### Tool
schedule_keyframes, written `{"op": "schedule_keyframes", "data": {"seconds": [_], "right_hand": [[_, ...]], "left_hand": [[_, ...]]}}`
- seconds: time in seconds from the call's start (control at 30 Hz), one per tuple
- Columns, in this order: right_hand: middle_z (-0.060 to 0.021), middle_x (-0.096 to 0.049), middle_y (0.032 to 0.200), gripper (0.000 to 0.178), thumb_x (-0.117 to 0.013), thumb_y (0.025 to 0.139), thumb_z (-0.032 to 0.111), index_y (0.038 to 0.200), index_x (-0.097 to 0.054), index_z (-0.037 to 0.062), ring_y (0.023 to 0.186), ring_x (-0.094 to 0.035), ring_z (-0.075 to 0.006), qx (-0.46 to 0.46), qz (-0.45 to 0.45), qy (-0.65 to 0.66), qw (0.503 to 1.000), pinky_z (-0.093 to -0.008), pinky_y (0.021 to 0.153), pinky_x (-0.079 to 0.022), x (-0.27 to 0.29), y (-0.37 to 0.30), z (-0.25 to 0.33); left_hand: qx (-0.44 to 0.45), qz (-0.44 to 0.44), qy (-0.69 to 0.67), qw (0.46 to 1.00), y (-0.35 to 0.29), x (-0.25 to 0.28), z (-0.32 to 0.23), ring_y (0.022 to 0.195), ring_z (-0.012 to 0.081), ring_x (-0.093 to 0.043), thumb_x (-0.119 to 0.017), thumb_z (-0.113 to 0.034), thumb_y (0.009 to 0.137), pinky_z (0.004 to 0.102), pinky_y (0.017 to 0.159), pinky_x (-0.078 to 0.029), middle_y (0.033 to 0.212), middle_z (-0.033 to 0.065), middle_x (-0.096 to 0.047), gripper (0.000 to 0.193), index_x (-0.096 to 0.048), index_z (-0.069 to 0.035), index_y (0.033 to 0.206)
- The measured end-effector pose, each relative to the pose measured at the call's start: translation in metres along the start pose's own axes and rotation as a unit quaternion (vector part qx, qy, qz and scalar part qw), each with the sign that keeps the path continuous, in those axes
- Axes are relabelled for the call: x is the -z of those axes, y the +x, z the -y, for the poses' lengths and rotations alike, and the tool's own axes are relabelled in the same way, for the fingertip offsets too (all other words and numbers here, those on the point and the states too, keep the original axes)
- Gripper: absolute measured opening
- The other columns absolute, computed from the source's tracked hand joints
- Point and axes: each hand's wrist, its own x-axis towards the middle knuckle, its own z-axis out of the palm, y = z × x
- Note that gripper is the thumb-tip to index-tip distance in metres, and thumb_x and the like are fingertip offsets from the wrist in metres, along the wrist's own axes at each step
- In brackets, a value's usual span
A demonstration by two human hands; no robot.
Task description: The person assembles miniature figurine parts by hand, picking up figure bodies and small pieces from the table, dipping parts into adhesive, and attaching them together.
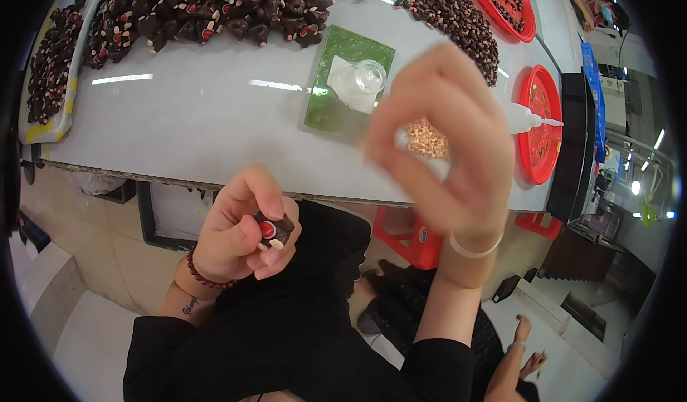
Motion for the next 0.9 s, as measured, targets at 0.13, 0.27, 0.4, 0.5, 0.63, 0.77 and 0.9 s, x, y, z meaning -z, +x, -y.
{"op": "schedule_keyframes", "data": {"seconds": [0.13, 0.27, 0.4, 0.5, 0.63, 0.77, 0.9], "right_hand": [[-0.0148, -0.061, 0.096, 0.018, -0.069, 0.057, -0.004, 0.071, -0.061, 0.0059, 0.094, -0.063, -0.0346, -0.03, -0.095, 0.237, 0.966, -0.0397, 0.079, -0.051, -0.046, -0.037, 0.024], [-0.0157, -0.063, 0.098, 0.019, -0.07, 0.062, -0.005, 0.075, -0.06, 0.0049, 0.097, -0.063, -0.0337, -0.016, -0.099, 0.226, 0.969, -0.0439, 0.087, -0.049, -0.053, -0.048, 0.024], [-0.0152, -0.063, 0.097, 0.019, -0.069, 0.064, -0.006, 0.077, -0.06, 0.004, 0.097, -0.063, -0.0323, -0.008, -0.099, 0.211, 0.972, -0.0439, 0.088, -0.049, -0.054, -0.053, 0.021], [-0.0142, -0.064, 0.095, 0.021, -0.07, 0.063, -0.006, 0.077, -0.06, 0.0039, 0.096, -0.064, -0.0318, -0.017, -0.102, 0.196, 0.975, -0.0435, 0.088, -0.049, -0.052, -0.054, 0.023], [-0.0121, -0.064, 0.091, 0.02, -0.071, 0.064, -0.005, 0.078, -0.06, 0.0038, 0.093, -0.065, -0.0303, -0.013, -0.118, 0.162, 0.98, -0.0435, 0.088, -0.049, -0.053, -0.057, 0.021], [-0.01, -0.065, 0.086, 0.017, -0.072, 0.067, -0.004, 0.078, -0.061, 0.0037, 0.089, -0.066, -0.0281, -0.03, -0.135, 0.195, 0.971, -0.0424, 0.089, -0.049, -0.053, -0.06, 0.021], [-0.01, -0.065, 0.083, 0.015, -0.073, 0.065, -0.003, 0.068, -0.06, 0.0034, 0.083, -0.066, -0.0265, -0.064, -0.062, 0.246, 0.965, -0.0383, 0.082, -0.051, -0.04, -0.055, 0.015]], "left_hand": [[0.026, 0.011, -0.125, 0.992, -0.004, 0.001, 0.002, 0.047, 0.0039, -0.035, -0.05, -0.019, 0.095, 0.0176, 0.043, -0.034, 0.077, 0.0063, -0.054, 0.022, -0.045, -0.004, 0.109], [0.07, 0.024, -0.147, 0.986, 0.001, 0.001, 0.007, 0.047, 0.0031, -0.032, -0.05, -0.023, 0.095, 0.0173, 0.042, -0.032, 0.076, 0.0059, -0.054, 0.022, -0.045, -0.006, 0.109], [0.087, 0.025, -0.167, 0.982, 0.003, -0.001, 0.01, 0.047, 0.003, -0.031, -0.049, -0.024, 0.095, 0.0172, 0.041, -0.03, 0.076, 0.0055, -0.054, 0.021, -0.046, -0.007, 0.108], [0.095, 0.023, -0.168, 0.981, 0.005, -0.001, 0.013, 0.047, 0.0032, -0.031, -0.049, -0.024, 0.095, 0.0172, 0.04, -0.03, 0.076, 0.0056, -0.054, 0.021, -0.046, -0.007, 0.108], [0.072, 0.007, -0.101, 0.992, 0.006, -0.003, 0.018, 0.049, 0.0034, -0.033, -0.051, -0.023, 0.095, 0.0178, 0.042, -0.032, 0.079, 0.0063, -0.055, 0.02, -0.047, -0.007, 0.107], [0.053, 0.003, -0.083, 0.995, 0.009, -0.008, 0.018, 0.05, 0.004, -0.036, -0.051, -0.021, 0.094, 0.0182, 0.043, -0.033, 0.079, 0.0065, -0.055, 0.019, -0.048, -0.006, 0.105], [0.08, 0.009, -0.1, 0.992, 0.007, -0.002, 0.02, 0.05, 0.0046, -0.037, -0.052, -0.02, 0.094, 0.0183, 0.043, -0.034, 0.079, 0.0069, -0.054, 0.018, -0.049, -0.005, 0.104]]}}
